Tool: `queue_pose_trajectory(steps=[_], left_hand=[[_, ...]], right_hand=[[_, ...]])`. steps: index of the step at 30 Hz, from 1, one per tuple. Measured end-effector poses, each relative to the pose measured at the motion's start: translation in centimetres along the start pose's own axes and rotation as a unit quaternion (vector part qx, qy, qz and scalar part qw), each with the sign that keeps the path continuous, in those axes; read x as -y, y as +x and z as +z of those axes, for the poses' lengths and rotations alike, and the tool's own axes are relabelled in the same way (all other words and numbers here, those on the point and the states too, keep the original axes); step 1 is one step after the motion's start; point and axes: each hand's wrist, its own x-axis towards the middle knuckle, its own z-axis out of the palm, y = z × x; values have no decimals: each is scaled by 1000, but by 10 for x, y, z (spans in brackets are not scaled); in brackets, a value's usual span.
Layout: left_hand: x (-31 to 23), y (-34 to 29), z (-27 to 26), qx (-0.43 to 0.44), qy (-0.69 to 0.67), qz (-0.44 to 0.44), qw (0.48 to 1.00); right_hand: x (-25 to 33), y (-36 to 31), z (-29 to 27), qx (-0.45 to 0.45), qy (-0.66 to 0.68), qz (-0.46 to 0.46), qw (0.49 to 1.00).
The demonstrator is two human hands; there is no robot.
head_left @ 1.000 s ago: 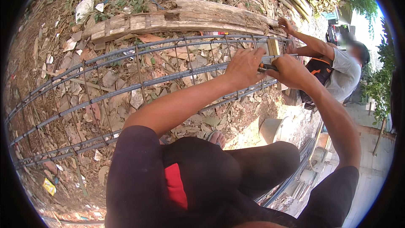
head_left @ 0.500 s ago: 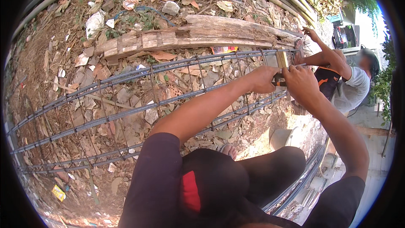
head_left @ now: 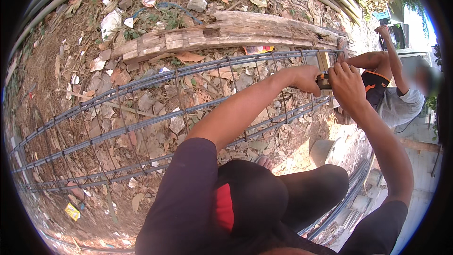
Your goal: The person assembles a metal rebar frame by using pliers to twist thin wire ties around the intersections of metal rods. The person positions the wire by hand and then tightens it using the tool to secure the structure.
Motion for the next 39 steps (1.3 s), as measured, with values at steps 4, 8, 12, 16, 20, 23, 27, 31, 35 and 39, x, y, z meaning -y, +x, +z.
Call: queue_pose_trajectory(steps=[4,8,12,16,20,23,27,31,35,39], left_hand=[[-5,-14,35,-223,154,61,961],[-2,-24,68,-290,277,108,910],[8,-15,49,-207,232,93,946],[9,-3,14,-64,107,69,990],[6,-5,-10,25,62,103,992],[3,-11,-23,18,-85,27,996],[-1,-12,-31,-106,-191,-82,972],[4,-17,-59,-282,-245,-137,917],[13,-48,-106,-383,-228,-135,885],[8,-77,-136,-448,-181,-114,868]], right_hand=[[-27,16,8,290,314,86,900],[-32,29,-16,475,484,147,720],[-2,14,-28,230,284,64,929],[11,1,-5,42,83,42,995],[-1,-8,20,254,343,103,899],[9,-33,26,241,458,118,848],[36,-83,19,215,568,144,782],[39,-126,14,245,739,282,561],[36,-159,30,129,843,298,428],[24,-182,93,122,738,463,475]])
